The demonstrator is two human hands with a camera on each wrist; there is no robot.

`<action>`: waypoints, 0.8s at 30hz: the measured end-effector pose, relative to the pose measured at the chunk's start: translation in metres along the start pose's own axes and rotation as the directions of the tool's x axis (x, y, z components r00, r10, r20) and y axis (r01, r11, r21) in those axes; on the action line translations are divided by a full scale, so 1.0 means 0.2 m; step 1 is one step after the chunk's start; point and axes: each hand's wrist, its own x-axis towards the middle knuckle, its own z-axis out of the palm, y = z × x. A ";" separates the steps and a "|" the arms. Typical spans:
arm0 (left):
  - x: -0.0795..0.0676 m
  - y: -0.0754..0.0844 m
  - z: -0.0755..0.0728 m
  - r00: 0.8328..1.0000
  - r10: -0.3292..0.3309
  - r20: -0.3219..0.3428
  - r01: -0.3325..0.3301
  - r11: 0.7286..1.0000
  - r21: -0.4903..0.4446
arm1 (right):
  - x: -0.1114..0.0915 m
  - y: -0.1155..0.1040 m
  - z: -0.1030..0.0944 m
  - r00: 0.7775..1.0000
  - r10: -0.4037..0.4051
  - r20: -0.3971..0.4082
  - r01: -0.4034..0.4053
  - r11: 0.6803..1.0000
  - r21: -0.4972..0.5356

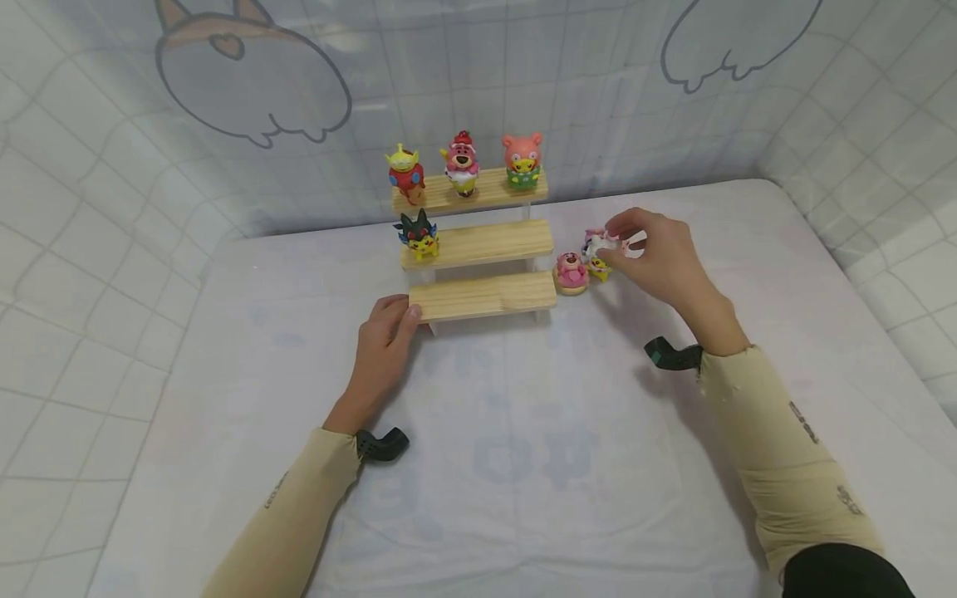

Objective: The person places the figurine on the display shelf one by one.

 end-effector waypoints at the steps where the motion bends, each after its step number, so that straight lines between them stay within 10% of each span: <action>1: 0.00 0.00 0.00 1.000 0.003 0.000 -0.003 1.000 -0.002 | 0.00 0.01 0.01 1.000 0.007 0.013 -0.007 1.000 -0.009; 24: 0.00 -0.01 0.00 1.000 0.022 -0.003 -0.022 1.000 -0.010 | 0.01 0.07 0.08 0.997 0.050 0.062 -0.048 0.998 -0.038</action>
